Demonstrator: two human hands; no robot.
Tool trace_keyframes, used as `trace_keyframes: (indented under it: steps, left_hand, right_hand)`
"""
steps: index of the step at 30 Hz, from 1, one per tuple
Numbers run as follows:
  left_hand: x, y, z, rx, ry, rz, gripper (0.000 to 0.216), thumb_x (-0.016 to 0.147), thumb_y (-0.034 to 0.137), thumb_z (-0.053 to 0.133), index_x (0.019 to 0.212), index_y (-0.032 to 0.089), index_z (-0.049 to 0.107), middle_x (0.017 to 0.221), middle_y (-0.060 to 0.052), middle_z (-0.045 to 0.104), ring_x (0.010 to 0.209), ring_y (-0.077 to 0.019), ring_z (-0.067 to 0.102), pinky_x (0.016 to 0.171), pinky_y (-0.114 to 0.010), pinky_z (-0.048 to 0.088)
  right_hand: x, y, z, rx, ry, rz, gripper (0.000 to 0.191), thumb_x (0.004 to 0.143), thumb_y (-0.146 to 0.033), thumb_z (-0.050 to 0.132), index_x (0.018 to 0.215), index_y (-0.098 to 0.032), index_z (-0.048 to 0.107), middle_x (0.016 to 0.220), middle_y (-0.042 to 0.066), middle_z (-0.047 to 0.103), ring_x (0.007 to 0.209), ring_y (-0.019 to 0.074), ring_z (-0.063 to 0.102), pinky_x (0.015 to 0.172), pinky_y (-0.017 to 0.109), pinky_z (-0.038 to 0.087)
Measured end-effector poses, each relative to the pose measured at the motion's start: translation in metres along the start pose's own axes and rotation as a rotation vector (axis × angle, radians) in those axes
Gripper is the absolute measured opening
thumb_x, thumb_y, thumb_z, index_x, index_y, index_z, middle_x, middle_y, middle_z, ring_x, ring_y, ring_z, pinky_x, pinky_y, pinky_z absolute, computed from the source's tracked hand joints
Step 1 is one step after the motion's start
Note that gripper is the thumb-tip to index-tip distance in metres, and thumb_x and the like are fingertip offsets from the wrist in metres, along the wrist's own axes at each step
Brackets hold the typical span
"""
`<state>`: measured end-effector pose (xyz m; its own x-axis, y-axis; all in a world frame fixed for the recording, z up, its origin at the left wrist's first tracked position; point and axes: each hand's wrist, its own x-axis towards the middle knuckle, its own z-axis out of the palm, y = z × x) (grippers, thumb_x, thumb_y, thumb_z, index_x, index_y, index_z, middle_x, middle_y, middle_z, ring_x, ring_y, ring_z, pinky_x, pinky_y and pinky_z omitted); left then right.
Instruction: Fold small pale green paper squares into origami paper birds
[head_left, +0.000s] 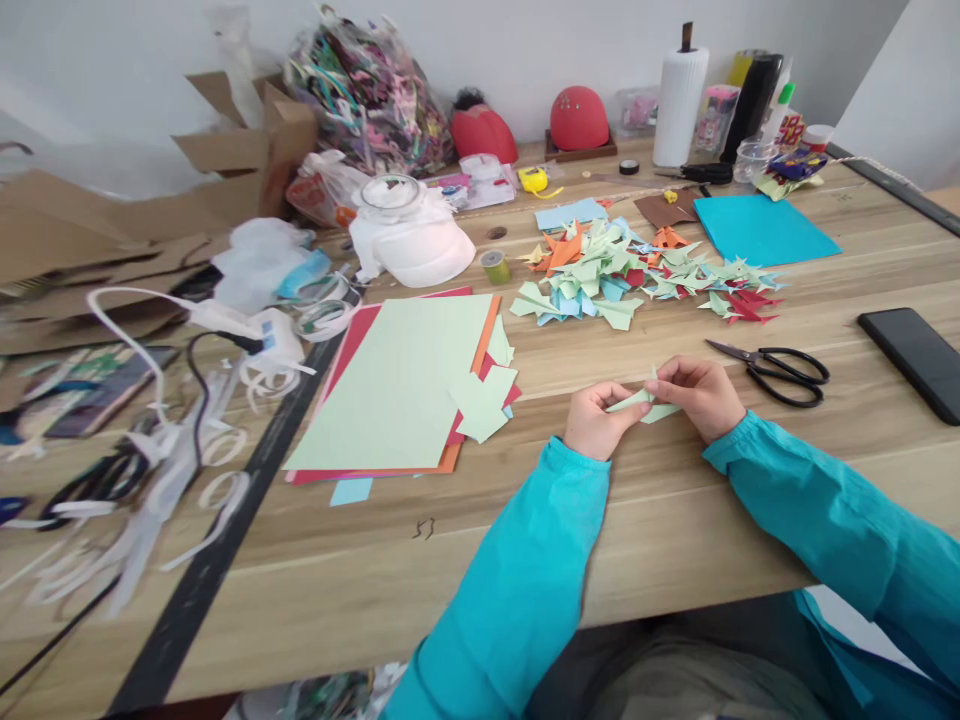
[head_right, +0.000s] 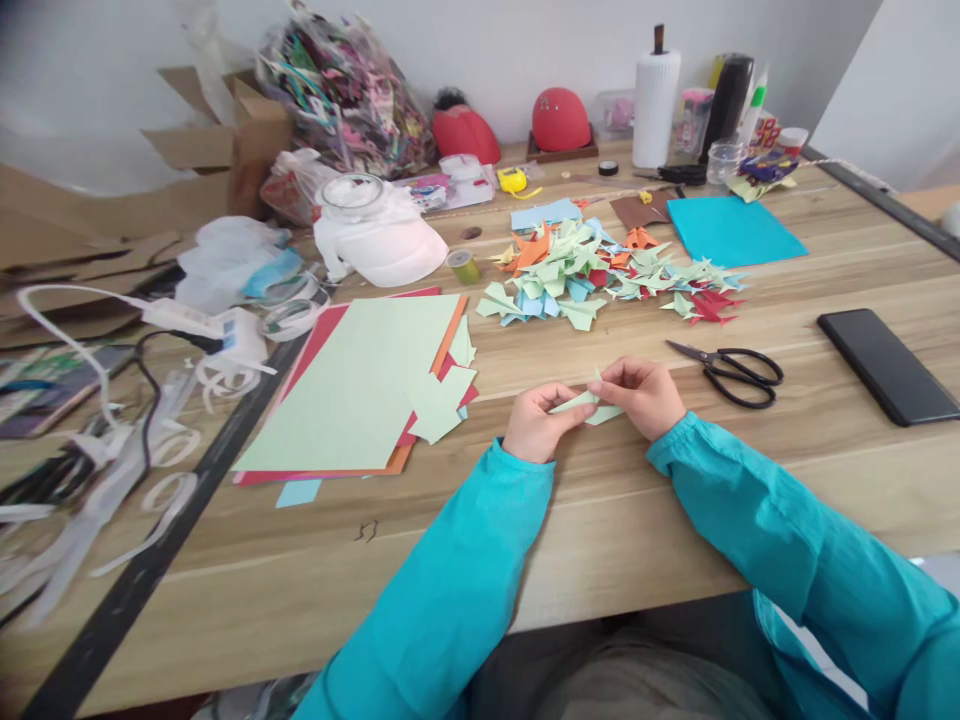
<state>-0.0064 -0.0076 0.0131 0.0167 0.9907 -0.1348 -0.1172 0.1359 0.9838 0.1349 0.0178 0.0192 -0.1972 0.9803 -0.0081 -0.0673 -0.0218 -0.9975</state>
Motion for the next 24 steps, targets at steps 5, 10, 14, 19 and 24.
trace_keyframes:
  steps: [5,10,14,19,24]
  left_hand:
    - [0.0022,-0.0038,-0.0001,-0.003,-0.006,0.006,0.022,0.049,0.027,0.075,0.052,0.013,0.058,0.053,-0.002,0.062,0.051,-0.0113,0.055,0.055,-0.025,0.043]
    - [0.0028,-0.0041,0.0017,-0.031,0.012,0.027,0.023,0.048,0.027,0.075,0.051,0.013,0.057,0.058,-0.002,0.064,0.054,-0.0100,0.054,0.057,-0.024,0.043]
    - [0.0024,-0.0041,0.0034,-0.011,0.050,0.021,0.024,0.048,0.028,0.075,0.051,0.013,0.057,0.054,0.000,0.062,0.051,-0.0090,0.052,0.054,-0.023,0.041]
    - [0.0029,-0.0054,0.0036,-0.015,0.057,0.007,0.024,0.047,0.028,0.075,0.052,0.013,0.057,0.056,-0.002,0.063,0.052,-0.0092,0.053,0.054,-0.023,0.041]
    - [0.0034,-0.0050,0.0034,0.001,0.069,0.014,0.023,0.047,0.027,0.075,0.051,0.013,0.056,0.054,0.000,0.061,0.050,-0.0080,0.051,0.052,-0.022,0.039]
  right_hand:
    - [-0.0002,-0.0005,0.0001,-0.004,0.004,-0.017,0.033,0.049,-0.043,0.077,0.059,-0.016,0.060,0.054,0.000,0.059,0.049,0.0112,0.052,0.045,0.024,0.041]
    - [-0.0005,-0.0021,0.0005,0.020,-0.019,-0.019,0.031,0.048,-0.040,0.078,0.059,-0.016,0.060,0.055,0.000,0.061,0.050,0.0118,0.054,0.049,0.025,0.044]
    - [-0.0010,-0.0025,0.0003,0.036,-0.043,-0.009,0.030,0.048,-0.038,0.078,0.059,-0.016,0.061,0.057,0.000,0.063,0.053,0.0128,0.057,0.054,0.027,0.047]
    - [-0.0014,-0.0027,0.0002,0.023,-0.013,0.040,0.030,0.048,-0.038,0.078,0.058,-0.015,0.061,0.055,0.000,0.061,0.050,0.0105,0.054,0.050,0.024,0.043]
    - [-0.0014,-0.0035,0.0011,0.009,-0.009,0.056,0.033,0.050,-0.041,0.076,0.059,-0.014,0.060,0.053,-0.001,0.059,0.048,0.0091,0.051,0.048,0.023,0.040]
